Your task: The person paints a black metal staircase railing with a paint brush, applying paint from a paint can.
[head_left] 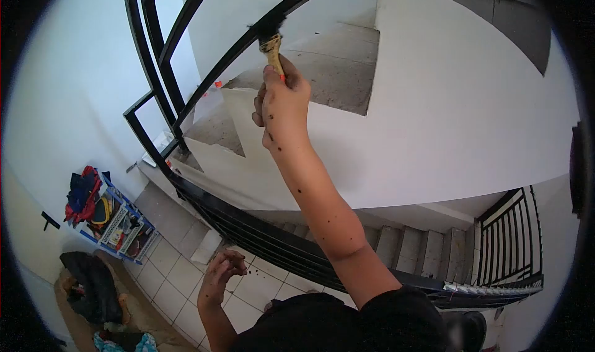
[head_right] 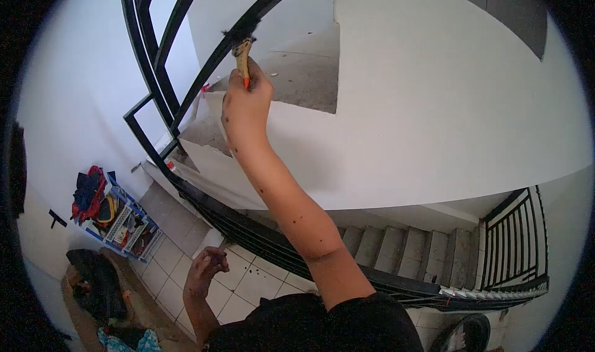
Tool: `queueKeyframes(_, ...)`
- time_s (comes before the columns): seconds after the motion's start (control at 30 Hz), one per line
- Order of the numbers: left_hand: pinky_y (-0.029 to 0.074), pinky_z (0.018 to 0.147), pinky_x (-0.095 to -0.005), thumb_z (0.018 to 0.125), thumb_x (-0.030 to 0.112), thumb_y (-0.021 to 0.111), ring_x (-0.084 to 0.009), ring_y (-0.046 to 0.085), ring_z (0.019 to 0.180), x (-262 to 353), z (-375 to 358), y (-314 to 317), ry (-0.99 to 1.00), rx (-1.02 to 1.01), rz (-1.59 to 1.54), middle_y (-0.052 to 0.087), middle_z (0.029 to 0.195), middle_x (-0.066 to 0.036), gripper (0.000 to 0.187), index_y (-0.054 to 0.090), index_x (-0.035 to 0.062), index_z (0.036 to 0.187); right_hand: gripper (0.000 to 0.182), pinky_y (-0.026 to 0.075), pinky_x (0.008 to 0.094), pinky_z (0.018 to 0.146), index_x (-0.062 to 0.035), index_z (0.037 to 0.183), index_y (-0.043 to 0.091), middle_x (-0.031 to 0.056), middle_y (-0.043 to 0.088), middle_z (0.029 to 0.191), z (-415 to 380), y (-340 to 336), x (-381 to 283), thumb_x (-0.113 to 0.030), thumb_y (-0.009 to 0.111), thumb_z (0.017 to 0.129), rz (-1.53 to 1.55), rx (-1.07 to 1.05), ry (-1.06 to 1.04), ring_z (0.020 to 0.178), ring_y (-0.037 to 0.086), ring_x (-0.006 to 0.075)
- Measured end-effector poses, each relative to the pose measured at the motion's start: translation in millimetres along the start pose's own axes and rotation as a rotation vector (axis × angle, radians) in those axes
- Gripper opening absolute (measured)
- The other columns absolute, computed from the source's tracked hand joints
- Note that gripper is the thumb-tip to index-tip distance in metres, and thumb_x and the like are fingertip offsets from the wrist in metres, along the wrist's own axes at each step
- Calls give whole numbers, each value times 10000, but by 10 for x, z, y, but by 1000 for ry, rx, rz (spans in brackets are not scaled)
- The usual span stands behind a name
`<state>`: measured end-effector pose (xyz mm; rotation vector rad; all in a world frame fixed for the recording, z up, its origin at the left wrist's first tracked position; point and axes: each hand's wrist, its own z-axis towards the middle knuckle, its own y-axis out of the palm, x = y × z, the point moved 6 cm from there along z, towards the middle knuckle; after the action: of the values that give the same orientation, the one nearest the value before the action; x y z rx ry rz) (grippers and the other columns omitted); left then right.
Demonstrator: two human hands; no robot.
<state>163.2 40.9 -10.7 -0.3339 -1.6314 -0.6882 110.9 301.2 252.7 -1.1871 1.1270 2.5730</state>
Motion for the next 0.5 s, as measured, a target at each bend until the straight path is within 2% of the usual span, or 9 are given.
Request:
queueKeyframes(0.03,478,755,-366,866,463,624,-211,599,800,11,-4,8,-1,-3,3,608,864,-81,458,599,44,1048,395,216,252,392,6,1324,484,-28,374,622,-11,-14,41,-126,489,952,12,-24,144,444,317,62)
queueKeyframes(0.17,476,751,-367,876,451,615,-212,597,811,169,-62,125,60,47,-3,604,868,-85,441,597,42,1041,383,195,260,411,-34,1312,498,-30,348,619,-18,-47,-147,-132,490,941,195,13,144,445,285,77)
queueKeyframes(0.23,476,754,-368,879,446,613,-214,598,810,187,-81,149,61,41,-11,603,874,-88,438,596,42,1046,271,190,268,422,-71,1198,543,-30,334,616,7,-67,-113,-119,489,937,335,76,158,457,267,81)
queueKeyframes(0.27,475,757,-369,882,441,611,-217,598,810,190,-89,168,64,28,-21,603,879,-92,435,596,42,1052,271,190,268,422,-71,1198,543,-30,334,616,-2,-21,-92,-119,489,937,338,71,162,457,267,81)
queueKeyframes(0.33,474,761,-370,886,435,606,-217,598,811,126,-83,156,54,17,-6,602,883,-93,430,595,41,1059,101,188,266,430,-101,1018,534,-33,336,617,-50,82,17,-117,489,929,365,80,280,473,272,83)
queueKeyframes(0.37,473,766,-371,891,428,602,-218,598,813,101,-86,164,40,-2,9,601,886,-95,425,595,40,1066,101,188,266,430,-101,1018,534,-33,336,617,-46,62,-6,-117,489,929,370,83,283,473,272,83)
queueKeyframes(0.4,473,766,-371,891,428,602,-218,598,813,104,-98,180,38,0,14,601,886,-95,425,595,40,1066,33,182,264,430,-107,952,504,-33,336,614,-28,45,-22,-121,491,926,375,73,322,475,263,82)
queueKeyframes(0.47,470,767,-367,896,435,594,-214,598,816,118,-117,219,44,-5,21,603,885,-93,439,592,36,1079,81,168,260,429,-122,846,448,-34,334,602,50,-40,-116,-130,489,916,391,75,419,470,252,83)
queueKeyframes(0.5,470,767,-367,896,435,594,-214,598,816,113,-131,225,46,1,21,603,885,-93,439,592,36,1079,81,168,260,429,-122,846,448,-34,334,602,60,-133,-226,-130,489,916,392,70,424,470,252,83)
